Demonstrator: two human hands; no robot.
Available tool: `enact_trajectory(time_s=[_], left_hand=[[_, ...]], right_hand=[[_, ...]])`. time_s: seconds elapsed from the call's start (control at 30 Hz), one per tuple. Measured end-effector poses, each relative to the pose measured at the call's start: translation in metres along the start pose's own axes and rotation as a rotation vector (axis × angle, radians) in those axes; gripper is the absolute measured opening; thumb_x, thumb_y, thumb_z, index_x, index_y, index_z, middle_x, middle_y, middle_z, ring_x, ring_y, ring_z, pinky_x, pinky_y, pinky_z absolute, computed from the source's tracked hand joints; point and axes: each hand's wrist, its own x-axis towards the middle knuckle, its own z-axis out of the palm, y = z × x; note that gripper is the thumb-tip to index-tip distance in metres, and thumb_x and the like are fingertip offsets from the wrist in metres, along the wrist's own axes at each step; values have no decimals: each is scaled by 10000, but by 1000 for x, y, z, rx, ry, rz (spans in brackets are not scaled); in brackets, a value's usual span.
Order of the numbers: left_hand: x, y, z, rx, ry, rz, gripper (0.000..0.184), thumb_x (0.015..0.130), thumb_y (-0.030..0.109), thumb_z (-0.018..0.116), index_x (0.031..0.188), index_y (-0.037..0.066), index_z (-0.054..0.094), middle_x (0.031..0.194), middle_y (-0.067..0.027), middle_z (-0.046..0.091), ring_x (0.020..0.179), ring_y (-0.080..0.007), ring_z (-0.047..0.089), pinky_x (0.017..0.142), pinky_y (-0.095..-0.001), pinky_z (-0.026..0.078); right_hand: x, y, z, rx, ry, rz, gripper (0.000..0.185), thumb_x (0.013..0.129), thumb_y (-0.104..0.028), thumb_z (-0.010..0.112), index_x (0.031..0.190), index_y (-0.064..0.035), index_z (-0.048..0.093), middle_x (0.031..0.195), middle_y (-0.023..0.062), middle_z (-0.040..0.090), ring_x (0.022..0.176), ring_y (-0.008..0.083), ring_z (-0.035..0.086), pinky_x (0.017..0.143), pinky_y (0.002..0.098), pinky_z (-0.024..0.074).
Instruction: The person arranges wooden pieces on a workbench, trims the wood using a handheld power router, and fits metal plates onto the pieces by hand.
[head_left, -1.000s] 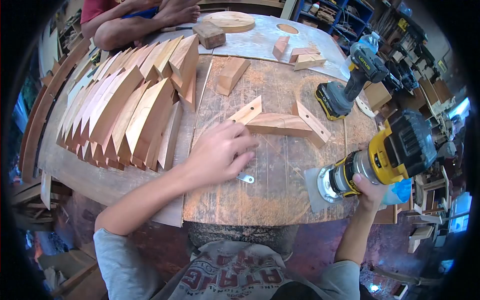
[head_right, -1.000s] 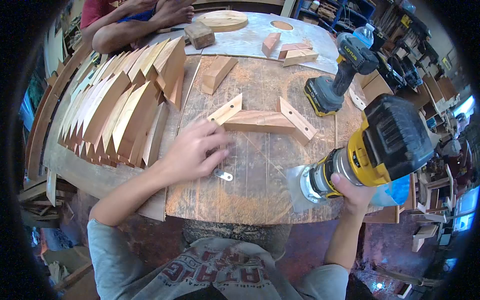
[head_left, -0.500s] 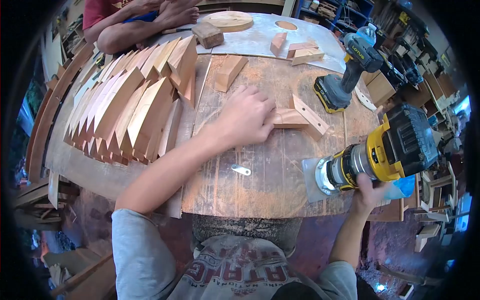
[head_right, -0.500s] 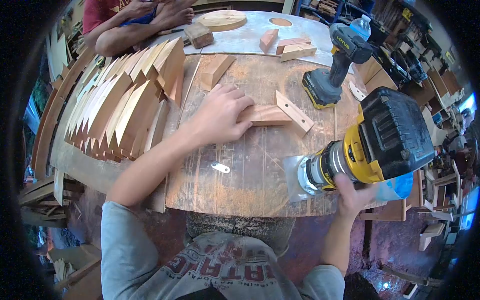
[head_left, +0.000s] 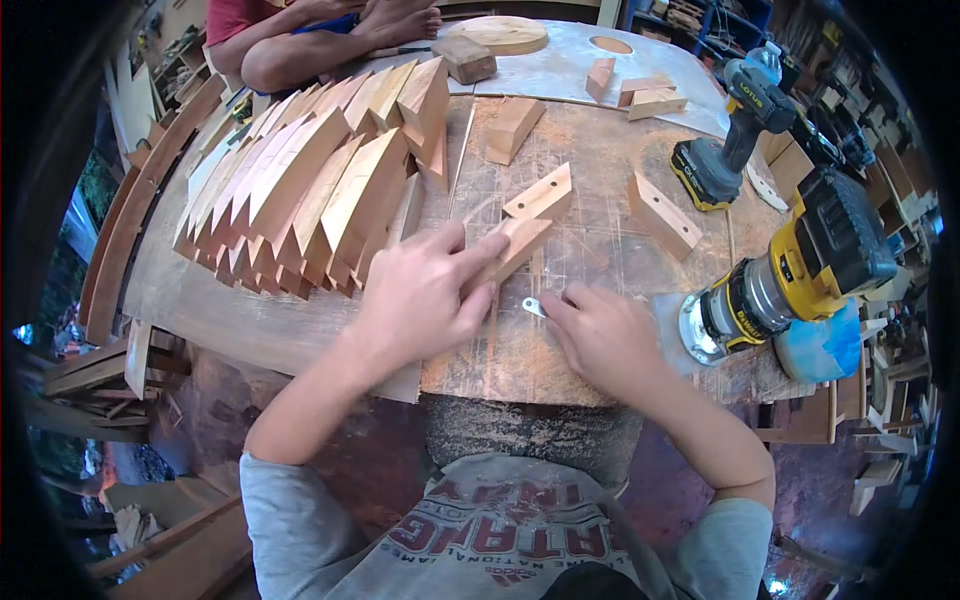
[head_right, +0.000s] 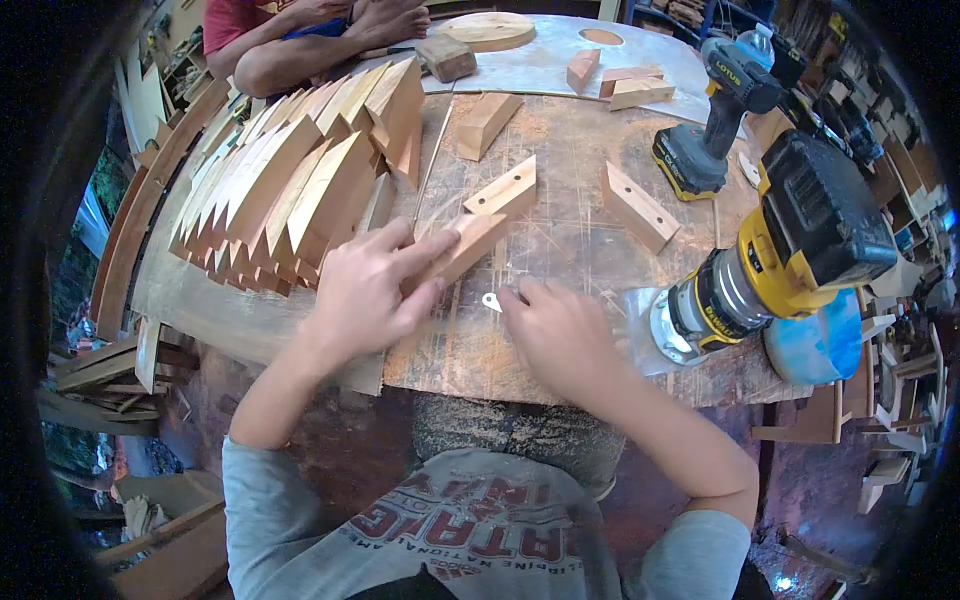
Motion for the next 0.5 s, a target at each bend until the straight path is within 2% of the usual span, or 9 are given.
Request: enact_trajectory(time_s=[0.1, 0.17, 0.27, 0.33, 0.37, 0.43, 0.47, 0.5], left_hand=[[-12, 7, 4, -12, -51, -23, 602, 825, 278, 728, 1403, 123, 661, 887, -127, 634, 750, -323, 688, 673, -434, 578], [-15, 5, 9, 9, -118, -26, 650, 828, 326, 741, 1427, 99, 630, 894, -142, 632, 765, -334, 693, 706, -449, 581], [-14, 3, 16, -73, -247, -86, 755, 821, 369, 773, 1488, 85, 564, 925, -164, 648, 805, -372, 701, 763, -479, 580], [-13, 5, 21, -396, -236, -88, 893, 793, 434, 814, 1549, 81, 494, 1009, -197, 682, 848, -417, 712, 805, -492, 575], [-12, 4, 19, -405, -235, -99, 893, 793, 434, 814, 1549, 81, 494, 1009, -197, 682, 848, -417, 712, 805, -492, 575], [-5, 1, 10, -423, -506, -177, 1037, 745, 499, 850, 1601, 93, 427, 1226, -241, 671, 1011, -423, 714, 872, -489, 558], [-3, -2, 5, -432, -506, -183, 1037, 745, 499, 850, 1601, 93, 427, 1226, -241, 671, 1011, -423, 714, 872, -489, 558], [-2, -6, 0, -379, -534, -127, 1095, 723, 487, 869, 1622, 88, 387, 1357, -259, 603, 1153, -415, 664, 954, -482, 534]], right_hand=[[7, 4, 12, 40, -56, -4, 161, 851, -99, 702, 1003, -58, 738, 898, 117, 670, 889, 306, 706, 747, 434, 568], [6, 8, 10, 234, -11, 122, 142, 871, -121, 732, 1002, -65, 729, 897, 139, 689, 851, 323, 692, 725, 431, 549], [6, 14, 4, 293, -91, 249, 149, 845, -87, 729, 986, -41, 719, 870, 148, 695, 823, 315, 699, 716, 412, 545], [3, 20, 1, 331, -131, 280, 156, 836, -74, 729, 986, -36, 714, 853, 151, 694, 782, 306, 693, 704, 400, 540], [2, 21, -2, 371, -161, 315, 163, 828, -61, 729, 987, -31, 709, 836, 154, 694, 741, 297, 687, 693, 387, 534], [1, 17, -20, 382, -165, 356, 133, 842, -56, 726, 973, -35, 724, 856, 139, 720, 749, 279, 709, 709, 374, 555], [1, 16, -28, 392, -155, 399, 106, 856, -51, 722, 960, -39, 739, 876, 123, 746, 757, 261, 732, 726, 360, 576], [-1, 19, -29, 392, -164, 398, 106, 856, -51, 722, 960, -39, 739, 876, 123, 746, 757, 261, 732, 726, 360, 576]])
